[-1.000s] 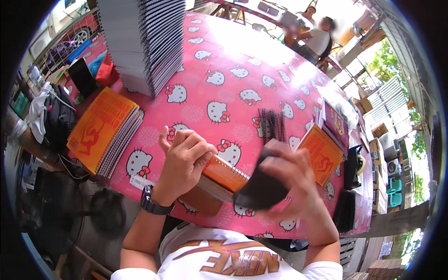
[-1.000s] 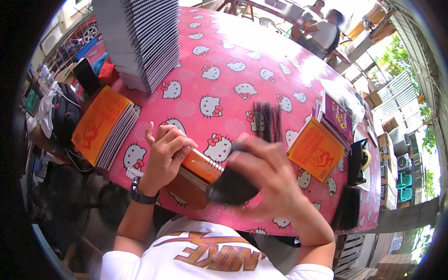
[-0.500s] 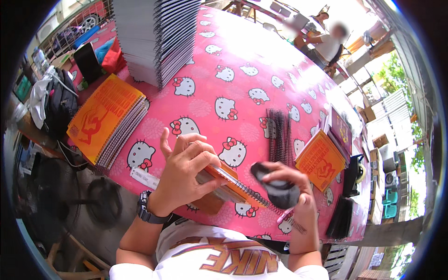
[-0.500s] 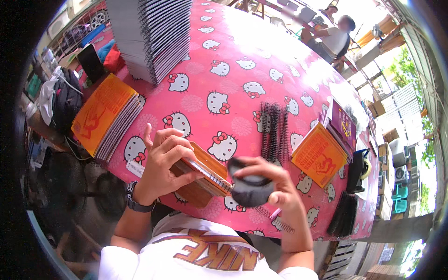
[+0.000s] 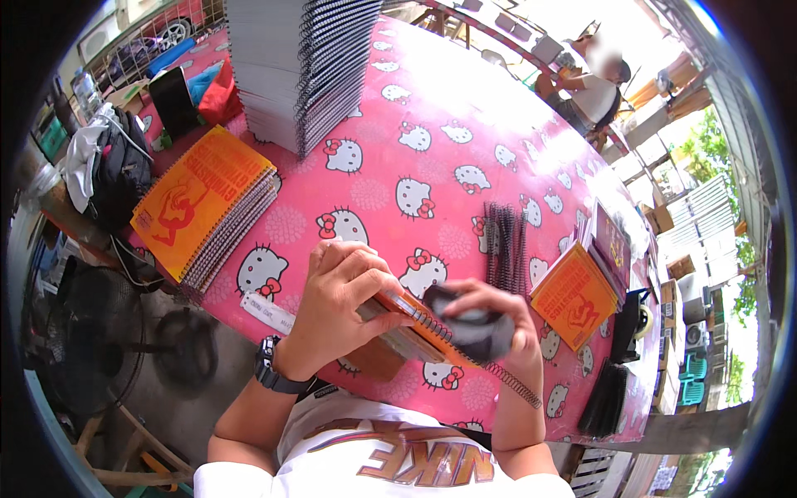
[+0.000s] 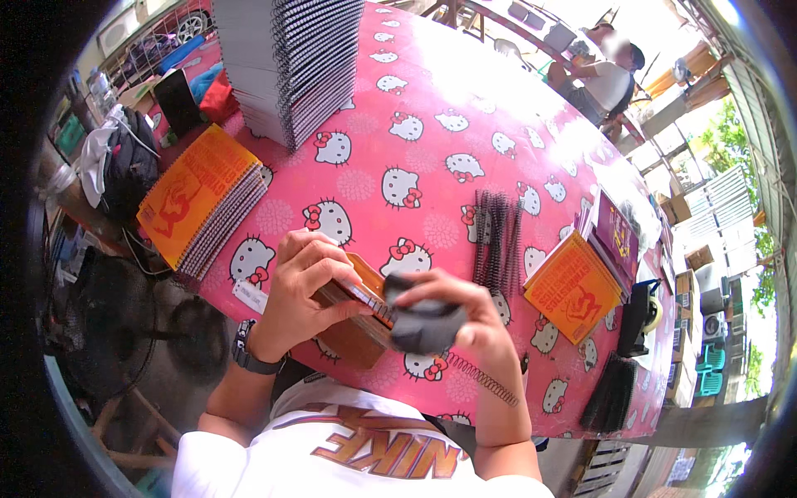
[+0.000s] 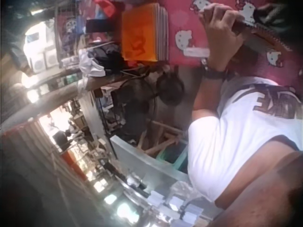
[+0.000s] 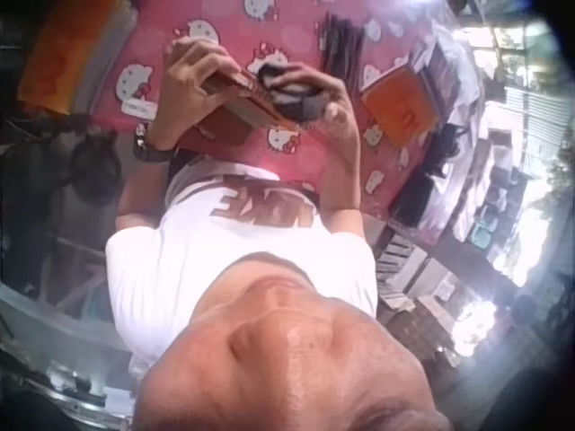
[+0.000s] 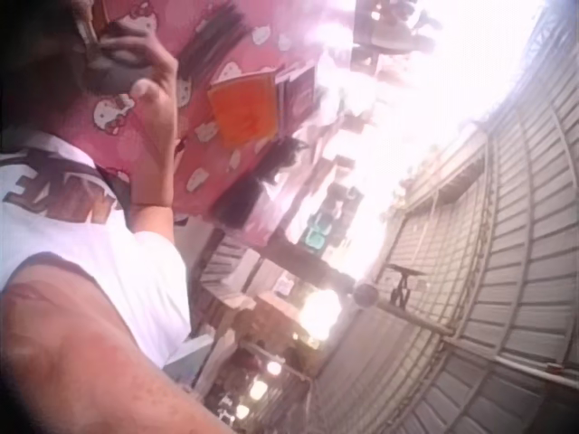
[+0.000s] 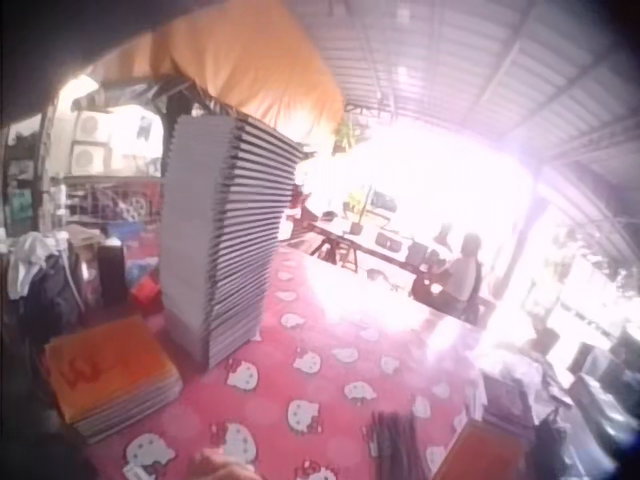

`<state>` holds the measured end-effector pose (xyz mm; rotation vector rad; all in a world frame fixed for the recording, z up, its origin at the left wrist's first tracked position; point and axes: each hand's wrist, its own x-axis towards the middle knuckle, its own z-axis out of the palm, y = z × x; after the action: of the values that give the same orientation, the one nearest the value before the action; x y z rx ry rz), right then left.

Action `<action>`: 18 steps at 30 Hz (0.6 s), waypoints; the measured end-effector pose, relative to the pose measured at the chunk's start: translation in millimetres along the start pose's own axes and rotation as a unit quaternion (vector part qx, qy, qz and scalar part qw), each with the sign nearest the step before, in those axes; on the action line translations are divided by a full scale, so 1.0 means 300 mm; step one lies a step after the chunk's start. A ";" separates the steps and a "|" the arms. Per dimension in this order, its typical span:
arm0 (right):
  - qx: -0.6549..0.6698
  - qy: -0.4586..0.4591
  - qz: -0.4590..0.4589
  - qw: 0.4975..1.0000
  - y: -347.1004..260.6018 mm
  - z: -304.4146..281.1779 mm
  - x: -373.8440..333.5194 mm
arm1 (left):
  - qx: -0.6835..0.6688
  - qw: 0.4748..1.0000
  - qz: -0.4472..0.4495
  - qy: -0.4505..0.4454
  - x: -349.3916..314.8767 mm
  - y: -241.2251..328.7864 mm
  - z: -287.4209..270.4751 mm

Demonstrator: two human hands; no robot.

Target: The person manually inserts spiral spines through the pre-punched holes of booklets and uses a handheld black crimping tool to secure the ends of the spines, handling them one at a time from stacks on a table.

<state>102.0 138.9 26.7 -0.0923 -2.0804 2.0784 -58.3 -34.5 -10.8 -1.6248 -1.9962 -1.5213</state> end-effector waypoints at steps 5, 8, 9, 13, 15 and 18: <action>-0.218 0.054 0.044 0.973 0.043 -0.038 0.049 | -0.002 1.000 0.027 -0.003 -0.004 -0.012 0.002; 0.005 -0.034 -0.060 0.998 -0.022 0.065 0.020 | 0.013 0.999 0.041 0.006 -0.014 -0.024 -0.001; 0.005 -0.033 -0.061 0.998 0.002 0.047 0.033 | 0.011 0.999 0.046 0.006 -0.017 -0.028 -0.001; -0.248 0.078 0.053 0.964 0.062 -0.001 0.056 | 0.035 0.994 -0.007 0.105 -0.028 -0.005 0.028; 0.029 -0.034 -0.067 0.997 0.038 0.034 0.046 | -0.352 0.898 -0.132 0.229 -0.034 -0.019 0.070; -0.149 0.037 0.005 0.988 0.063 0.025 0.068 | -0.391 0.889 -0.206 0.119 -0.072 -0.069 0.060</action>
<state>78.7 135.5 10.0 -0.2204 -2.3328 1.7248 -58.1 -32.7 -45.8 -1.1115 -1.7531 -2.7969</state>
